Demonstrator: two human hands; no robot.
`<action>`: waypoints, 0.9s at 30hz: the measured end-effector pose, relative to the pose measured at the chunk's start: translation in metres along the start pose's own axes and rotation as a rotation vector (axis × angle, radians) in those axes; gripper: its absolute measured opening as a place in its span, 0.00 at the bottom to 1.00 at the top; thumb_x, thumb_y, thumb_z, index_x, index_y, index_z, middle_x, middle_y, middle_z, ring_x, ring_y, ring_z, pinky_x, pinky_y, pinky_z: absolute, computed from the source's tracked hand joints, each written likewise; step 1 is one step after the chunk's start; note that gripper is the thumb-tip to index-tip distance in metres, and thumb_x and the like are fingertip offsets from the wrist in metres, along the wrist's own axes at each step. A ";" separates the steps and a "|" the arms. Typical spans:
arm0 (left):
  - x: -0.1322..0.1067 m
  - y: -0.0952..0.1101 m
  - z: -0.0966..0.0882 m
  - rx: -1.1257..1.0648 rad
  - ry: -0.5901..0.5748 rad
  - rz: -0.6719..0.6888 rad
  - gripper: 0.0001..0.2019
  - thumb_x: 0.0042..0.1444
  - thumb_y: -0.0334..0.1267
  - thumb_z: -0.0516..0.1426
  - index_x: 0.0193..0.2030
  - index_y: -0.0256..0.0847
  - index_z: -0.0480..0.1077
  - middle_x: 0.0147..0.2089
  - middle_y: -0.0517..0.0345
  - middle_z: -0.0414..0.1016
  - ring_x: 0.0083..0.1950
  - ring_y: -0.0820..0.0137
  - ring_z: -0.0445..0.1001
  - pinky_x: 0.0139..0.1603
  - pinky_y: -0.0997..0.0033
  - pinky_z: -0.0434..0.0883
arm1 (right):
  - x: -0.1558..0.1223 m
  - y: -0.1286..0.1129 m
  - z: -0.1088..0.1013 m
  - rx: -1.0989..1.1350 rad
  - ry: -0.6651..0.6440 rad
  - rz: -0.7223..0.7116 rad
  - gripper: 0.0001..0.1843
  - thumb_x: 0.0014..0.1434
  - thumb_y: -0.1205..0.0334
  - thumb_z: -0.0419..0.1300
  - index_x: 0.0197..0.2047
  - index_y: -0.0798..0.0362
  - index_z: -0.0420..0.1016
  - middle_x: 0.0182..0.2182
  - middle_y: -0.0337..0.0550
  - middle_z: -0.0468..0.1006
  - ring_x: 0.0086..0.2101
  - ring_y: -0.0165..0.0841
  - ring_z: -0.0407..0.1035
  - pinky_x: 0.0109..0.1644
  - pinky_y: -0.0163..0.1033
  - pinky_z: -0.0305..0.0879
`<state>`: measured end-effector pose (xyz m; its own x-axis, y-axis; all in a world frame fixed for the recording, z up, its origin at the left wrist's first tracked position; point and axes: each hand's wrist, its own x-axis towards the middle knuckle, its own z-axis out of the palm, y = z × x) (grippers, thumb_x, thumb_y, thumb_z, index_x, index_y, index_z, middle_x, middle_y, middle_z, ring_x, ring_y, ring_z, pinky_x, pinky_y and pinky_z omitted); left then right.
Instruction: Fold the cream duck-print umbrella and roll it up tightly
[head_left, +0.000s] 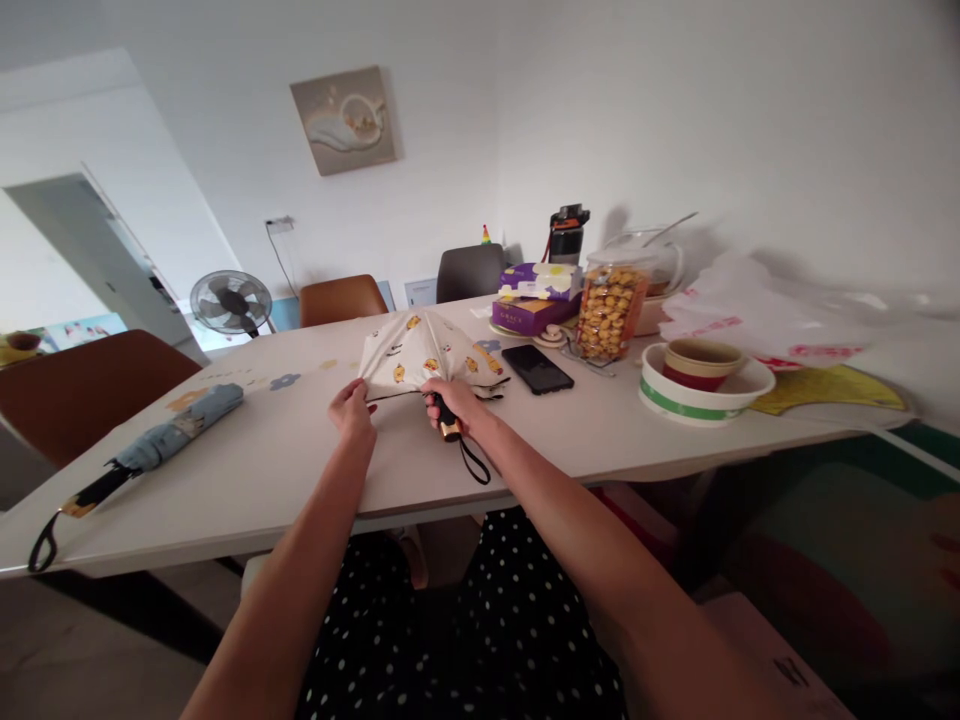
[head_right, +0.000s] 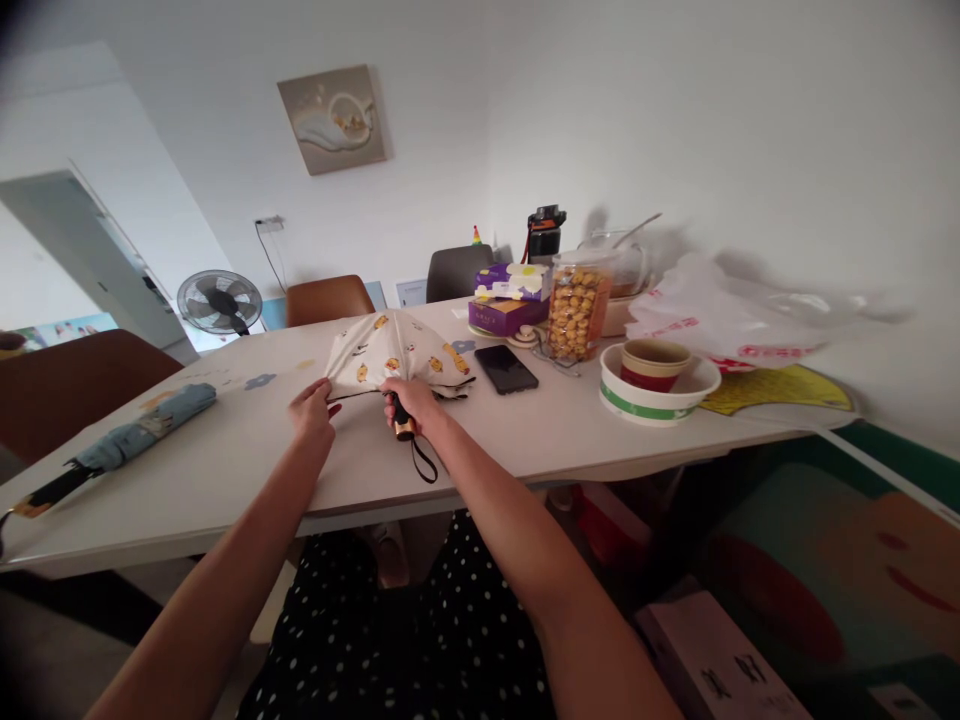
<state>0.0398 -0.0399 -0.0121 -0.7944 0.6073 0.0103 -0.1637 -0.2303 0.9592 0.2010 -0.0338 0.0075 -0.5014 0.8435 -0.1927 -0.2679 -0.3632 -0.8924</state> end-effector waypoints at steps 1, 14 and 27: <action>0.000 -0.001 0.000 0.024 -0.002 -0.003 0.08 0.42 0.33 0.57 0.32 0.37 0.71 0.30 0.58 0.68 0.27 0.76 0.66 0.27 0.74 0.66 | 0.000 -0.001 0.000 0.003 0.013 0.012 0.12 0.54 0.67 0.54 0.21 0.55 0.58 0.12 0.32 0.59 0.12 0.23 0.56 0.13 0.29 0.58; -0.019 0.009 0.038 0.363 -0.397 0.442 0.14 0.49 0.39 0.57 0.44 0.40 0.68 0.44 0.50 0.72 0.49 0.64 0.69 0.48 0.67 0.67 | 0.002 0.014 0.008 -0.359 0.164 -0.176 0.06 0.47 0.66 0.58 0.23 0.54 0.62 0.12 0.35 0.62 0.12 0.30 0.61 0.12 0.33 0.57; -0.009 0.043 0.071 -0.154 -0.682 -0.290 0.16 0.42 0.36 0.61 0.40 0.32 0.70 0.33 0.47 0.75 0.36 0.62 0.75 0.41 0.63 0.74 | 0.002 0.018 0.008 -0.320 -0.125 -0.277 0.08 0.47 0.65 0.56 0.21 0.54 0.59 0.11 0.34 0.62 0.11 0.28 0.60 0.10 0.31 0.58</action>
<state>0.0812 -0.0011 0.0488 -0.1775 0.9840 -0.0158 -0.4306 -0.0632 0.9003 0.1890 -0.0419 -0.0059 -0.5477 0.8300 0.1051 -0.1480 0.0276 -0.9886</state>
